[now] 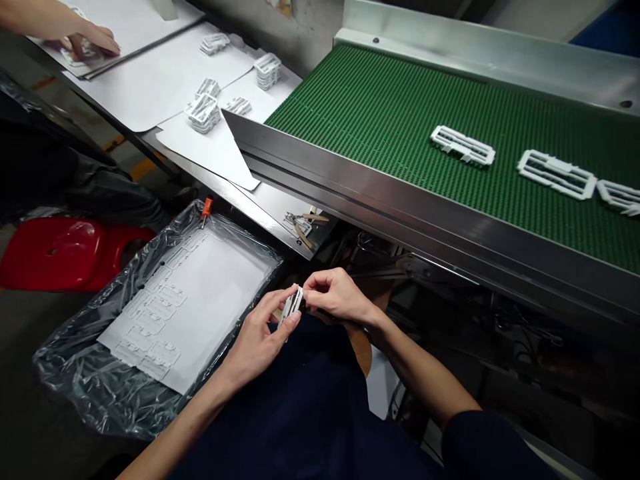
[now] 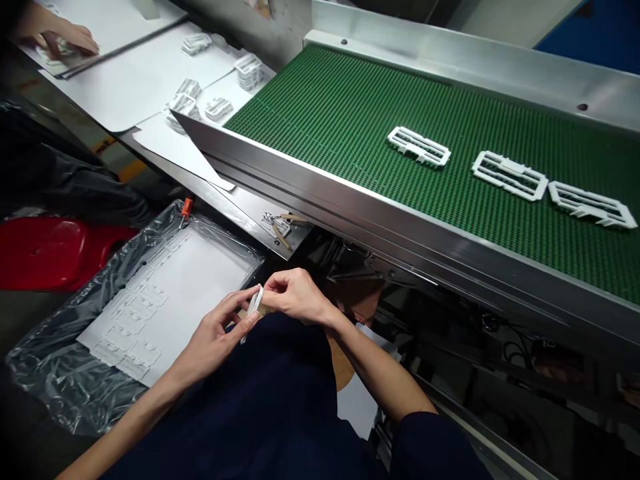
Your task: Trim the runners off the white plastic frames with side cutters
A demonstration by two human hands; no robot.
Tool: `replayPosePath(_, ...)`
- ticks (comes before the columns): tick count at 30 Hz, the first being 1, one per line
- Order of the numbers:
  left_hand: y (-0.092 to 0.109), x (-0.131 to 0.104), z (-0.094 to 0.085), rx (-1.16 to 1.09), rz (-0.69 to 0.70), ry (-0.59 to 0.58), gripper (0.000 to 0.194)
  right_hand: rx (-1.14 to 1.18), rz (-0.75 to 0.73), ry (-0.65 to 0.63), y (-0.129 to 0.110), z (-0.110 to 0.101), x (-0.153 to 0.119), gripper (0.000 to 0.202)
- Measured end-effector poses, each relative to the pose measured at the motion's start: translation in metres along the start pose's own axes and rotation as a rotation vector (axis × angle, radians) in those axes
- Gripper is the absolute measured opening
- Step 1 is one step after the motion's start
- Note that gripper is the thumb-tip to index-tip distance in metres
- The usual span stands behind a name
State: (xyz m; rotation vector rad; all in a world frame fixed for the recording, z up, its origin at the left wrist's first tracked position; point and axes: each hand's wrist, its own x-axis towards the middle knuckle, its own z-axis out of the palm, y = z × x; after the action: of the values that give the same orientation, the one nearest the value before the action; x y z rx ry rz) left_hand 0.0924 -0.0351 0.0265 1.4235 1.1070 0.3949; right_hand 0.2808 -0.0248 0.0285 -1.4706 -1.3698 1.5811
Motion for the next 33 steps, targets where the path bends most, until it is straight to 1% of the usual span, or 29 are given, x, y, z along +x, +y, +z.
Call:
replayPosePath(4, 0.000, 0.000, -0.002, 0.079, 0.130, -0.022, 0.040, 0.326, 0.099, -0.067, 0.010, 0.001, 0.001, 0.009)
replayPosePath(7, -0.002, 0.000, -0.005, 0.126, 0.168, -0.033, 0.039, 0.546, 0.168, -0.067, 0.013, -0.001, -0.001, 0.009)
replayPosePath(9, -0.005, 0.000, -0.007, 0.140, 0.126, -0.039, 0.039, 0.666, 0.173, -0.040, 0.012, -0.005, -0.004, 0.010)
replayPosePath(10, -0.006, -0.001, -0.008, 0.116, 0.080, -0.055, 0.039, 0.706, 0.155, -0.012, 0.011, -0.009, -0.006, 0.010)
replayPosePath(12, -0.007, -0.001, -0.011, -0.047, -0.049, -0.125, 0.041, 0.727, 0.109, 0.051, 0.008, -0.015, -0.009, 0.011)
replayPosePath(14, -0.005, -0.002, -0.014, -0.342, -0.188, -0.213, 0.043, 0.635, 0.109, 0.092, 0.009, -0.019, -0.010, 0.013)
replayPosePath(16, 0.001, -0.001, -0.016, -0.634, -0.292, -0.270, 0.042, 0.430, 0.148, 0.122, 0.014, -0.019, -0.010, 0.015)
replayPosePath(17, 0.003, -0.001, -0.017, -0.743, -0.331, -0.284, 0.041, 0.319, 0.165, 0.140, 0.018, -0.019, -0.010, 0.016)
replayPosePath(19, 0.008, 0.000, -0.018, -0.883, -0.385, -0.295, 0.038, 0.141, 0.189, 0.177, 0.028, -0.019, -0.011, 0.018)
replayPosePath(22, 0.009, 0.001, -0.018, -0.991, -0.421, -0.288, 0.038, -0.017, 0.178, 0.225, 0.042, -0.022, -0.015, 0.018)
replayPosePath(24, 0.007, 0.001, -0.017, -1.038, -0.440, -0.293, 0.039, -0.179, 0.127, 0.269, 0.045, -0.025, -0.018, 0.007)
replayPosePath(25, 0.006, 0.001, -0.017, -1.057, -0.449, -0.297, 0.039, -0.238, 0.108, 0.276, 0.044, -0.026, -0.019, 0.005)
replayPosePath(26, 0.005, 0.001, -0.017, -1.073, -0.457, -0.302, 0.040, -0.270, 0.097, 0.266, 0.042, -0.027, -0.020, 0.011)
replayPosePath(28, 0.002, 0.001, -0.016, -1.103, -0.468, -0.312, 0.041, -0.240, 0.092, 0.222, 0.034, -0.027, -0.021, 0.019)
replayPosePath(30, 0.001, 0.001, -0.015, -1.126, -0.479, -0.314, 0.042, -0.201, 0.055, 0.201, 0.025, -0.026, -0.020, 0.021)
replayPosePath(33, 0.002, 0.001, -0.014, -1.137, -0.488, -0.301, 0.041, -0.240, -0.063, 0.216, 0.011, -0.023, -0.019, 0.017)
